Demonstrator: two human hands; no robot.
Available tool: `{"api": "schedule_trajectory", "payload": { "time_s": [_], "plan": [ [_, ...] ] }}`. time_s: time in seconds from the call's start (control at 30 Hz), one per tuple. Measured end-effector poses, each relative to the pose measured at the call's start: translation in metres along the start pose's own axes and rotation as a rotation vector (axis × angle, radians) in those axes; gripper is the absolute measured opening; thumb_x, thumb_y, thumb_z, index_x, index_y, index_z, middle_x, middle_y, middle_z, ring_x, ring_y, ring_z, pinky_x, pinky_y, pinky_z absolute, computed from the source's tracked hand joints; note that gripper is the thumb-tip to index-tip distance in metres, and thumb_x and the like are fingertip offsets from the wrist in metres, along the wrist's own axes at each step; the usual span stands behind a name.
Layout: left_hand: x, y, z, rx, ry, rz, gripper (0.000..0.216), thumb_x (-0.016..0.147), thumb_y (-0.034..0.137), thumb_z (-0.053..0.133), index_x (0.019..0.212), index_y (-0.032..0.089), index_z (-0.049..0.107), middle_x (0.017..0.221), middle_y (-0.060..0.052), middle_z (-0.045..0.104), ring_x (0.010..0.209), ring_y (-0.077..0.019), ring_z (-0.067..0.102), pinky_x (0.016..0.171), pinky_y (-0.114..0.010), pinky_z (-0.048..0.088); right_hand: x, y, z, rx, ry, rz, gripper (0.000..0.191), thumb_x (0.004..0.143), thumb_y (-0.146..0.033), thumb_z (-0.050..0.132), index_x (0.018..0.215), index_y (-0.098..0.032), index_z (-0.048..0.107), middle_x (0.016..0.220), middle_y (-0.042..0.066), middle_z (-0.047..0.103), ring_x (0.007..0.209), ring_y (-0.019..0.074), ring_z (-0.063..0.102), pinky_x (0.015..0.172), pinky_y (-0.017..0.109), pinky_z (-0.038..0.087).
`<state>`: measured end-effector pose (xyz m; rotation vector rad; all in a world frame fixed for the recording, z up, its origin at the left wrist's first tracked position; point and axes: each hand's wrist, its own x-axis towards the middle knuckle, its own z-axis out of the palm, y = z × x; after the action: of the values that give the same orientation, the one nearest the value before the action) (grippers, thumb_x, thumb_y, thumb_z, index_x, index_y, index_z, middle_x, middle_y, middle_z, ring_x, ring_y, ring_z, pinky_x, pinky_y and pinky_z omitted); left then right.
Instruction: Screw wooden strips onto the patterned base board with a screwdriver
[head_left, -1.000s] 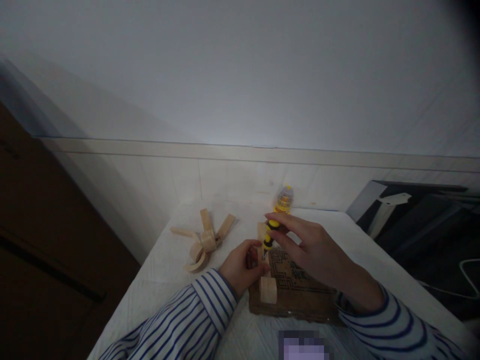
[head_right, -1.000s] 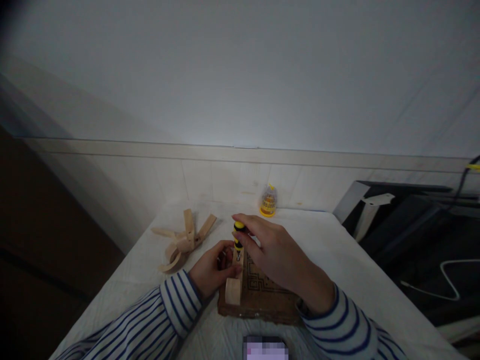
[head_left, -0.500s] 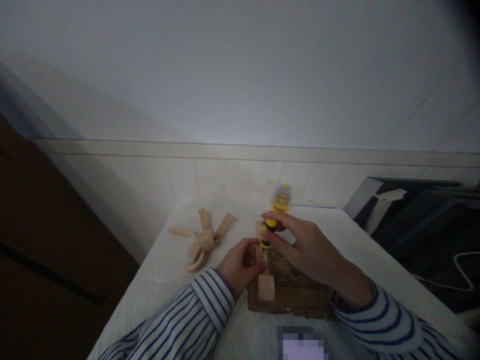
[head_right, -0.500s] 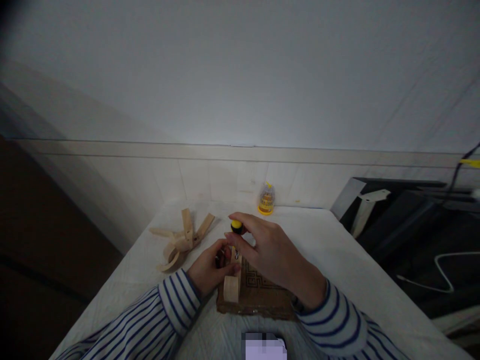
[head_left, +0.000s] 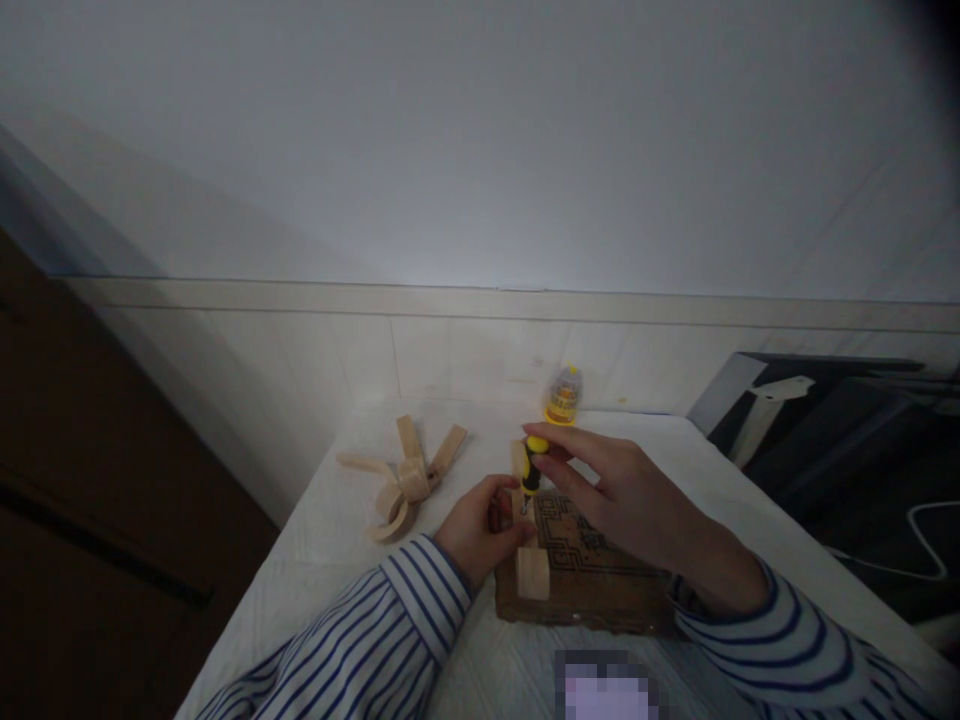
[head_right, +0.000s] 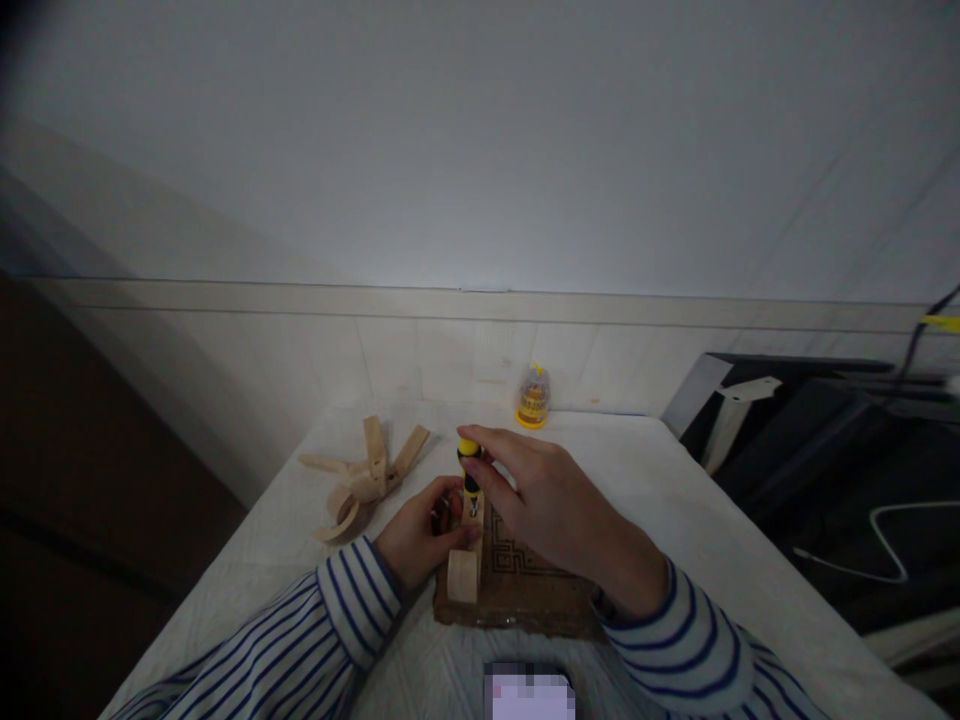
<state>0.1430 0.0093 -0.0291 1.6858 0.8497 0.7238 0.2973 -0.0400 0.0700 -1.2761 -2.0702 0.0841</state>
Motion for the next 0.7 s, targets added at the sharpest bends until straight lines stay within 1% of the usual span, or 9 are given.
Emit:
{"api": "schedule_trajectory", "payload": {
  "time_s": [0.23, 0.4, 0.7],
  "plan": [
    [0.0017, -0.0067, 0.0, 0.025, 0.005, 0.026, 0.046, 0.065, 0.02, 0.065, 0.107, 0.014, 0.047, 0.068, 0.007, 0.04, 0.054, -0.0074, 0.037, 0.049, -0.021, 0.03, 0.0002, 0.0005, 0.0018, -0.004, 0.051, 0.042, 0.027, 0.085, -0.024, 0.05, 0.111, -0.017, 0.056, 0.099, 0.007, 0.068, 0.083, 0.018, 0.065, 0.067, 0.03, 0.055],
    [0.0016, -0.0043, -0.0002, 0.04, 0.007, 0.024, 0.043, 0.066, 0.021, 0.064, 0.105, 0.014, 0.047, 0.065, 0.007, 0.039, 0.053, -0.0075, 0.036, 0.048, -0.02, 0.029, 0.0002, -0.0019, 0.0033, -0.008, 0.089, 0.042, 0.025, 0.084, -0.024, 0.052, 0.107, -0.016, 0.057, 0.09, 0.006, 0.069, 0.072, 0.0165, 0.066, 0.062, 0.029, 0.055],
    [-0.0008, 0.0031, -0.0017, 0.038, 0.005, -0.006, 0.042, 0.066, 0.02, 0.065, 0.104, 0.015, 0.047, 0.066, 0.007, 0.04, 0.052, -0.0067, 0.035, 0.048, -0.02, 0.03, 0.0005, -0.0041, 0.0053, -0.026, 0.11, 0.016, 0.02, 0.082, -0.023, 0.054, 0.102, -0.017, 0.056, 0.086, 0.005, 0.068, 0.069, 0.0156, 0.066, 0.055, 0.025, 0.053]
  ]
}}
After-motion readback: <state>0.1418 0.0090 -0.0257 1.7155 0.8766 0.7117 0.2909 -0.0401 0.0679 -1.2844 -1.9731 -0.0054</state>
